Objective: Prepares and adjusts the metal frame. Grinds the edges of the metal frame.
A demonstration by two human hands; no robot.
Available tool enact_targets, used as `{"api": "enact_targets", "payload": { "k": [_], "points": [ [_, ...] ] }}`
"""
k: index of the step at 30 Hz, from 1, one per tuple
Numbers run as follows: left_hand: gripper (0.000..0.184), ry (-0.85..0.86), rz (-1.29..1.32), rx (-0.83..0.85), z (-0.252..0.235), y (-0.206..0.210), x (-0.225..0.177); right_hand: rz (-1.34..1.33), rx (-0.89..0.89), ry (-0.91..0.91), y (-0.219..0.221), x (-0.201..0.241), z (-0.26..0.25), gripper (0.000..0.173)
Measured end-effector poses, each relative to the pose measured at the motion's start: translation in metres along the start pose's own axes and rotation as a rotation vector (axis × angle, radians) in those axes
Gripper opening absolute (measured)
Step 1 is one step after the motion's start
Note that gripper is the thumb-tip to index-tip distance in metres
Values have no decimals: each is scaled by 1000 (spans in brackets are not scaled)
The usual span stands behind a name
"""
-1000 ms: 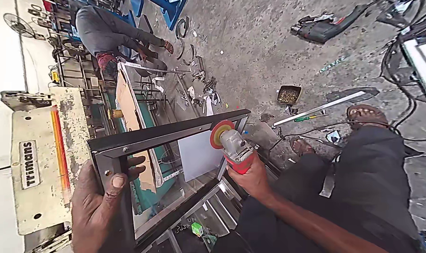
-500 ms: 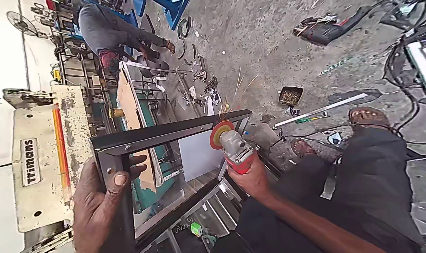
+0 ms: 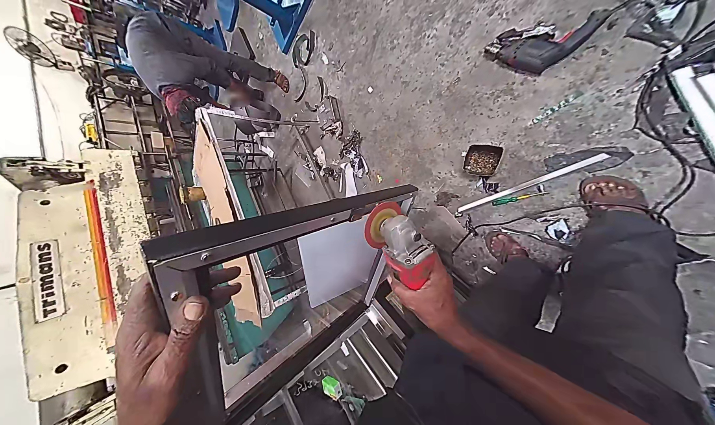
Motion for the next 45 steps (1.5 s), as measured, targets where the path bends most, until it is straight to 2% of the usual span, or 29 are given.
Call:
{"api": "enact_targets", "payload": {
  "k": [9,13,30,45],
  "points": [
    [67,28,15,22,2,0,2,-189,136,-26,2,7,17,71],
    [69,30,29,29,1,0,1,-200,181,-30,4,12,18,73],
    [68,15,13,20,0,0,2,-218,157,-67,11,19,5,71],
    [68,11,-6,9,0,1,0,-164,179,-76,11,20,14,68]
  ]
}}
Point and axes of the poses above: each hand's wrist, its own z-axis away from the middle knuckle, its own y-axis out of the palm, x = y × z, the point moved 2 cm from there along -z, towards the middle knuckle, and after that the axes turned 8 degrees about y, right-handed, at the moved point
